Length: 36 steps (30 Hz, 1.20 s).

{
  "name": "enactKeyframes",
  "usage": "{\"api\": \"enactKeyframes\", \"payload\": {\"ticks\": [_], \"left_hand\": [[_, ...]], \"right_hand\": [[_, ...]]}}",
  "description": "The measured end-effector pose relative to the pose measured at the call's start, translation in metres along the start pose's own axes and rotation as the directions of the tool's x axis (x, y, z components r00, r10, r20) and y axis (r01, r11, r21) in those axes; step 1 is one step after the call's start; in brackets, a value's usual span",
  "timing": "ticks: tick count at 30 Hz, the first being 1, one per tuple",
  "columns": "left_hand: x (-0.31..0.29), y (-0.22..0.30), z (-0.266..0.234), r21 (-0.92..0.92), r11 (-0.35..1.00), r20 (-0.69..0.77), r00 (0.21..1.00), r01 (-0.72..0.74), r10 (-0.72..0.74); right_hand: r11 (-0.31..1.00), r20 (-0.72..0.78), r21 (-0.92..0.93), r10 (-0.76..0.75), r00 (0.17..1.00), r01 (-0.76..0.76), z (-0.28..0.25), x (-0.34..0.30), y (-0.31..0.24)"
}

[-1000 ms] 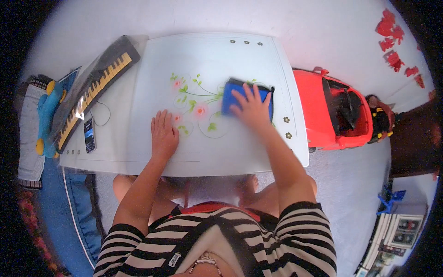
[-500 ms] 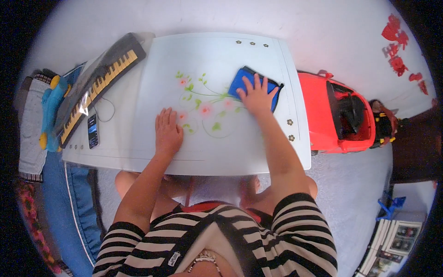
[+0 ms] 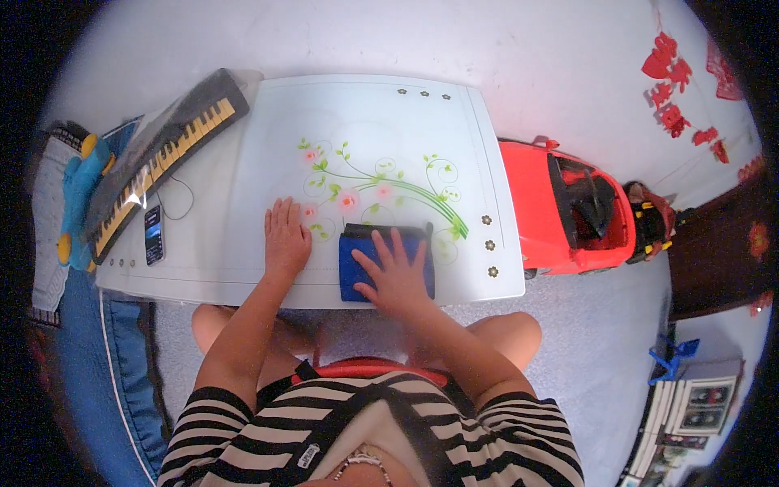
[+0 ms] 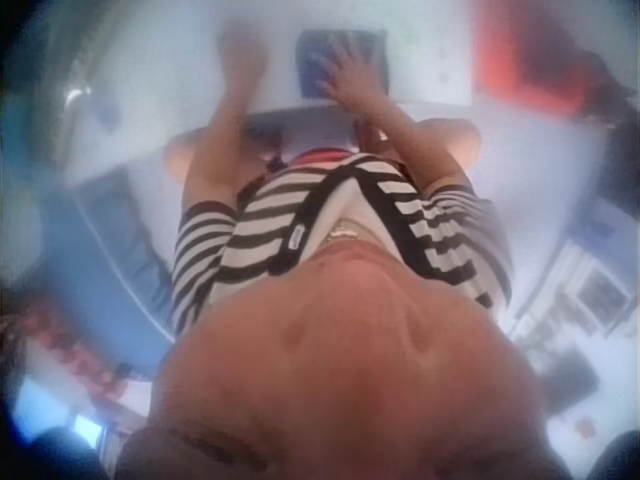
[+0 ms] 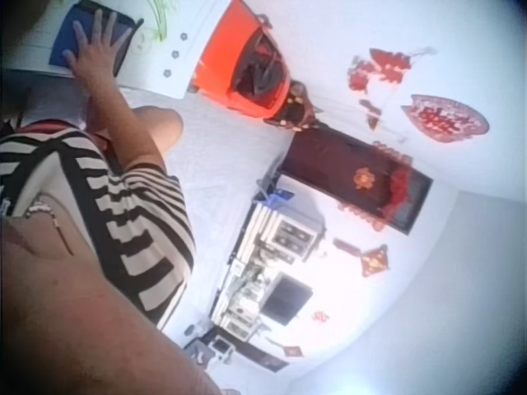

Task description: The person wipes the top of a white cabinet and then cleans the front of its drawer using a blue cloth.

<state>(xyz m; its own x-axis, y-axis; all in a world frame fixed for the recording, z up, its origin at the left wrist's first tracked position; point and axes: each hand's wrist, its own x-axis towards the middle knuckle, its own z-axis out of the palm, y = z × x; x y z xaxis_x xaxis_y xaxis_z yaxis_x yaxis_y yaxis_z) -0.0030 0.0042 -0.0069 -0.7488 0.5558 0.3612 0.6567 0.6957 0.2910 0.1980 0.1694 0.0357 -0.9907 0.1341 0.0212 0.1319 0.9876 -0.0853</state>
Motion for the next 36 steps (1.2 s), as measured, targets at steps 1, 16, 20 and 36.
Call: {"api": "enactKeyframes", "payload": {"ticks": [1,16,20,36], "left_hand": [[-0.001,-0.001,0.001,-0.005,1.000,-0.009,1.000,-0.008,0.008],[0.003,0.003,-0.009,0.034,0.999,0.065,0.998,0.011,-0.014],[0.002,0.004,-0.006,0.021,1.000,0.051,0.999,-0.001,0.000],[-0.005,-0.003,-0.010,-0.184,0.972,-0.265,0.959,-0.148,0.096]], "right_hand": [[1.000,0.002,-0.001,-0.005,1.000,0.005,-0.001,0.007,0.002],[0.991,-0.248,-0.053,0.107,0.963,-0.124,0.027,0.213,0.061],[0.975,-0.161,-0.004,0.219,0.962,-0.222,0.025,0.226,0.051],[0.990,-0.266,0.122,0.098,0.959,-0.067,0.004,0.068,0.022]]}}
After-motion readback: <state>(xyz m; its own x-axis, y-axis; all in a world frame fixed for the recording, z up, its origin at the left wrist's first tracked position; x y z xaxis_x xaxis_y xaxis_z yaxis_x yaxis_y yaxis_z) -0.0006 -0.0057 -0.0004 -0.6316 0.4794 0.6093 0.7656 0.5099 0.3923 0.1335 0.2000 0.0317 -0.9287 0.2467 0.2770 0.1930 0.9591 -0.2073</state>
